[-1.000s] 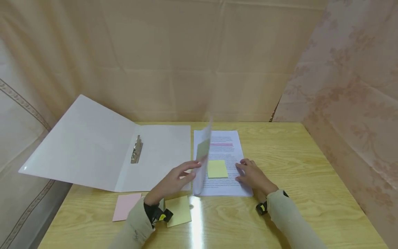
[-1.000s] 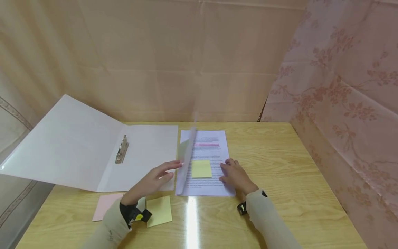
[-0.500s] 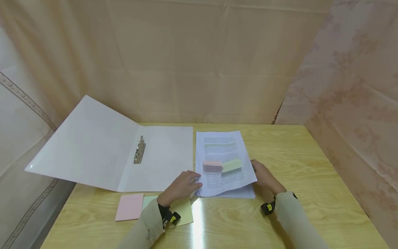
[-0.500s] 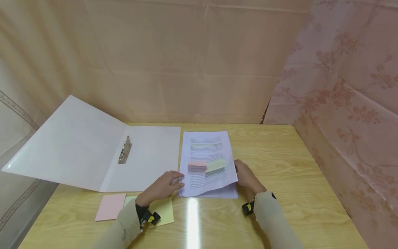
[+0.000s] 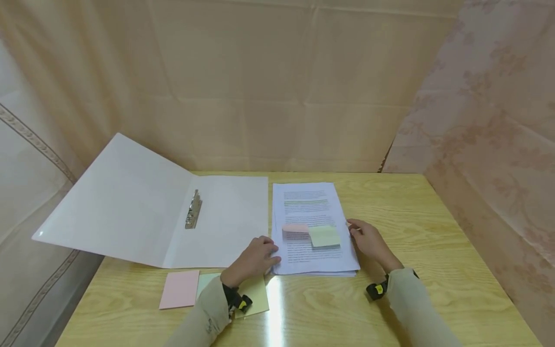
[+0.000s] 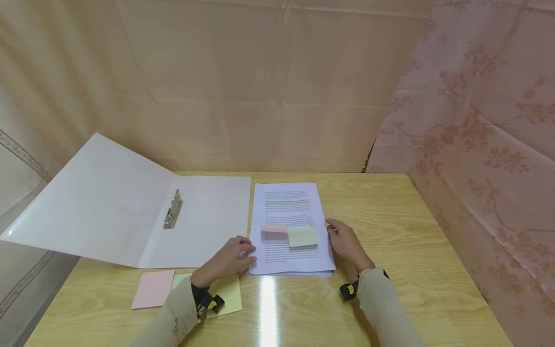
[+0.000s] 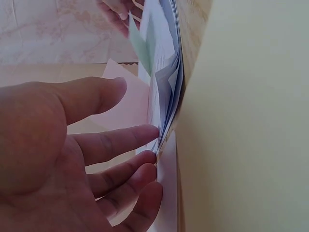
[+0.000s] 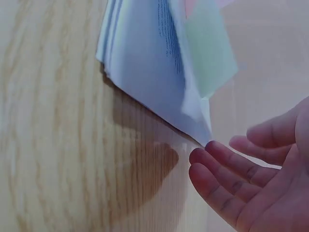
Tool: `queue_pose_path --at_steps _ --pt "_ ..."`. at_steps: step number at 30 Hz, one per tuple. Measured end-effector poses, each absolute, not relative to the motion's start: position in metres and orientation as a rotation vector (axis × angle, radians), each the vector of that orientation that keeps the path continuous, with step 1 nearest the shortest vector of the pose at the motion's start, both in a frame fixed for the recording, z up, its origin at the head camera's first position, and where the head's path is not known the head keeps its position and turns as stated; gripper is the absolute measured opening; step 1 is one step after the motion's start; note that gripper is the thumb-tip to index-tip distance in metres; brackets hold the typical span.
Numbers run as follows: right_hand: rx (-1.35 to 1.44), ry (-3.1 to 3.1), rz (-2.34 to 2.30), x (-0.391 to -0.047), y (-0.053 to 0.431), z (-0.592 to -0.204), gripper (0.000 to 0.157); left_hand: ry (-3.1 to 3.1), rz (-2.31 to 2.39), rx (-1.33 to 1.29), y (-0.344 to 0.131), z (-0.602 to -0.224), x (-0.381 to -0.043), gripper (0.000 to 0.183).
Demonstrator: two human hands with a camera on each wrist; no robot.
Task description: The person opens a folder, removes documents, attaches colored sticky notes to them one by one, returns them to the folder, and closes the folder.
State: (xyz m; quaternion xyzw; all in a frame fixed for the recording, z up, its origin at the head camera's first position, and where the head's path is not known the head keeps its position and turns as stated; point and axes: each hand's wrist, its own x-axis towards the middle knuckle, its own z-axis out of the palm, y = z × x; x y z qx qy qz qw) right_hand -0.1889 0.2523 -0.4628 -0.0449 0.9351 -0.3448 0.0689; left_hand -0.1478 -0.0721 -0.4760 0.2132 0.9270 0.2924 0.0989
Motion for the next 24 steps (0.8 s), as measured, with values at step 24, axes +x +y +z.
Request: queue_pose_path --at_steps 24 --pt "-0.109 2.765 -0.812 -0.197 0.241 -0.464 0.055 2.762 0.951 0.59 -0.069 -0.487 -0.153 0.029"
